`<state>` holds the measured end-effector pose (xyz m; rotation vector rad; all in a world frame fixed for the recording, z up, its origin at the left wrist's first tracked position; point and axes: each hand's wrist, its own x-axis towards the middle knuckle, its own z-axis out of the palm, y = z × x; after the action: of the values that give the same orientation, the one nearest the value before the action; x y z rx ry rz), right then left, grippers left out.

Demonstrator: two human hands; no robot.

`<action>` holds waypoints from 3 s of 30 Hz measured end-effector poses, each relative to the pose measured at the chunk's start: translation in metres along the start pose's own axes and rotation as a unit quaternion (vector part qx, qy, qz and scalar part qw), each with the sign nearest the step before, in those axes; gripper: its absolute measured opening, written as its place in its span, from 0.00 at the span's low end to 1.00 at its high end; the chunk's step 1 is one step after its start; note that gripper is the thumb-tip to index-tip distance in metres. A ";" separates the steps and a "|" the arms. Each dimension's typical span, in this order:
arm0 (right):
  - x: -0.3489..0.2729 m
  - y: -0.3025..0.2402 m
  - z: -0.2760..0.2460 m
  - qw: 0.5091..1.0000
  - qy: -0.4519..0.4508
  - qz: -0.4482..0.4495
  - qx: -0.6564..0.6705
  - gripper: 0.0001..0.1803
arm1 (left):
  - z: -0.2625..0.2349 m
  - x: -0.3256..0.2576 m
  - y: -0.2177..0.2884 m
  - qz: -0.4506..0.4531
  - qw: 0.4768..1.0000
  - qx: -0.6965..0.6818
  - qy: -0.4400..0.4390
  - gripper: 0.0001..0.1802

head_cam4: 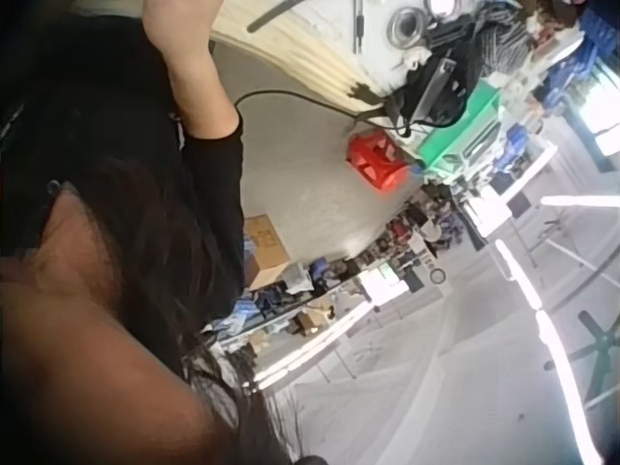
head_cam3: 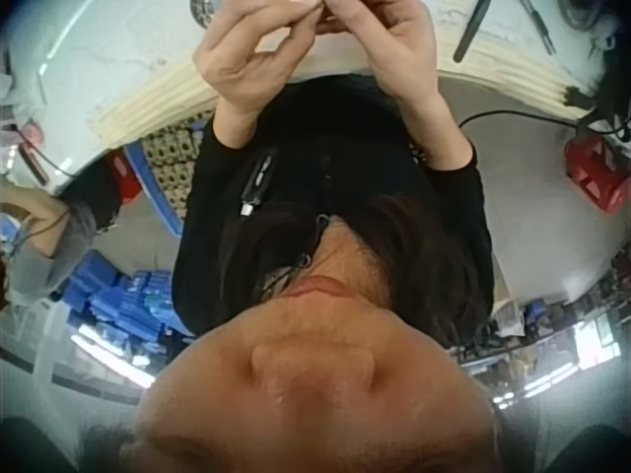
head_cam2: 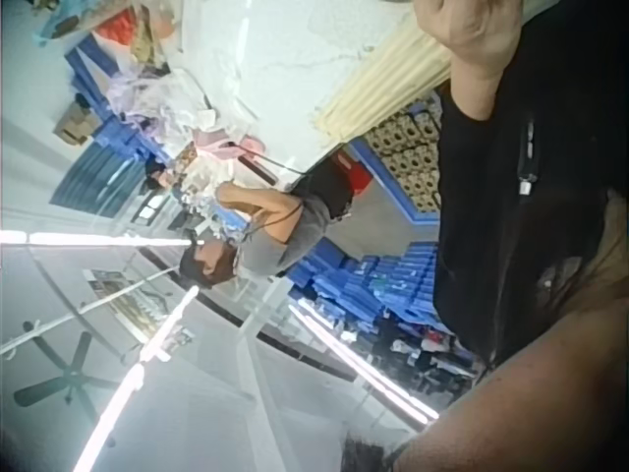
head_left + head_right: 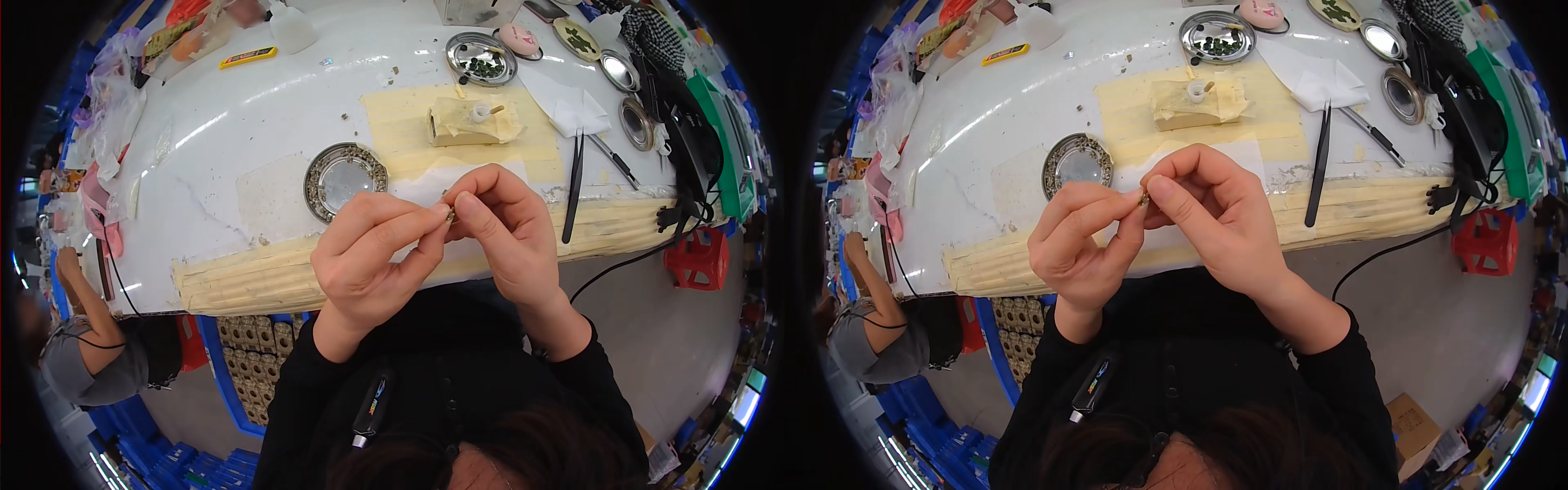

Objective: Assembling small components at a factory workbench using hands and tweezers.

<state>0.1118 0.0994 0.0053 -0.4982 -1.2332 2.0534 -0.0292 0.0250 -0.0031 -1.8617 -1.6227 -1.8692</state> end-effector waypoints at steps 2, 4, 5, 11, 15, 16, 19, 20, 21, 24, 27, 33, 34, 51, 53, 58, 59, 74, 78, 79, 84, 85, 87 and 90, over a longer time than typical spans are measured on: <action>-0.001 -0.001 0.000 1.000 -0.008 0.002 -0.001 0.07 | 0.000 0.000 0.000 -0.008 1.000 -0.004 -0.001 0.15; -0.001 -0.001 0.000 1.000 -0.005 -0.002 0.004 0.07 | 0.000 -0.001 -0.001 -0.021 1.000 -0.010 0.001 0.14; -0.001 0.000 0.001 1.000 -0.003 -0.005 0.006 0.06 | 0.000 -0.001 -0.001 -0.022 1.000 -0.006 0.004 0.14; -0.006 0.004 0.004 0.987 0.010 -0.109 -0.116 0.06 | 0.003 -0.002 -0.001 -0.017 0.999 0.015 0.023 0.14; -0.005 0.005 0.002 0.994 0.010 -0.080 -0.076 0.06 | 0.003 -0.002 -0.001 -0.014 1.000 0.009 0.011 0.15; -0.004 0.004 0.001 0.996 0.006 -0.065 -0.060 0.06 | 0.002 -0.002 0.000 -0.014 1.000 0.006 0.007 0.14; -0.002 0.002 0.001 0.999 0.005 -0.040 -0.034 0.06 | 0.001 -0.002 -0.001 -0.021 1.000 0.002 0.004 0.14; -0.002 0.001 0.001 0.999 0.007 -0.036 -0.029 0.06 | 0.000 -0.002 -0.001 -0.023 1.000 0.002 0.004 0.14; -0.003 0.002 0.002 0.998 0.006 -0.041 -0.039 0.07 | 0.000 -0.002 -0.001 -0.026 1.000 0.002 0.004 0.14; -0.003 0.003 0.001 0.998 0.006 -0.048 -0.048 0.07 | 0.001 -0.001 -0.001 -0.034 0.999 -0.007 0.001 0.14; 0.000 0.004 -0.002 1.000 -0.005 -0.020 -0.012 0.08 | -0.002 -0.003 0.000 -0.049 0.998 -0.032 -0.011 0.14; 0.002 -0.001 -0.002 0.999 -0.013 0.032 0.026 0.08 | -0.007 0.001 -0.002 -0.072 0.993 -0.085 -0.026 0.15; 0.002 -0.001 -0.001 0.998 -0.015 0.041 0.037 0.08 | -0.007 0.000 -0.002 -0.075 0.993 -0.084 -0.027 0.15; 0.001 -0.001 -0.001 0.999 -0.023 0.035 0.029 0.08 | -0.007 -0.002 -0.001 -0.057 0.996 -0.066 -0.021 0.14; 0.001 -0.001 0.000 0.999 -0.025 0.033 0.019 0.08 | -0.009 0.000 -0.002 -0.071 0.993 -0.088 -0.024 0.13; 0.002 0.001 0.002 0.999 -0.024 0.036 0.025 0.08 | -0.010 -0.002 0.000 -0.124 0.985 -0.117 -0.020 0.10; 0.002 0.002 0.003 0.999 -0.025 0.030 0.018 0.08 | -0.010 -0.003 -0.001 -0.132 0.983 -0.128 -0.018 0.10; 0.001 0.007 0.004 1.000 0.004 -0.004 0.010 0.06 | -0.002 -0.003 -0.001 -0.024 1.000 0.003 0.013 0.14; 0.000 0.006 0.005 0.994 0.026 -0.066 -0.087 0.04 | -0.001 -0.003 0.000 -0.021 1.000 0.022 0.009 0.14; 0.000 0.007 0.004 0.988 0.030 -0.091 -0.119 0.04 | -0.001 -0.004 0.001 -0.023 0.999 0.024 0.006 0.14; 0.001 0.003 0.002 0.921 0.037 -0.211 -0.326 0.03 | 0.001 -0.003 0.000 -0.019 0.999 0.030 0.010 0.15; 0.001 0.003 0.002 0.928 0.036 -0.203 -0.312 0.03 | 0.001 -0.002 0.000 -0.018 0.999 0.029 0.012 0.16; 0.001 0.002 0.003 0.962 0.027 -0.146 -0.229 0.04 | 0.000 -0.002 0.001 -0.027 1.000 0.008 0.003 0.15; -0.001 -0.001 0.003 0.998 0.002 -0.017 -0.053 0.05 | -0.004 -0.001 0.001 -0.046 0.998 -0.034 -0.012 0.15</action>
<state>0.1109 0.0972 0.0080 -0.5273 -1.3440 1.9647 -0.0312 0.0212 -0.0027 -1.8719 -1.7021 -1.9699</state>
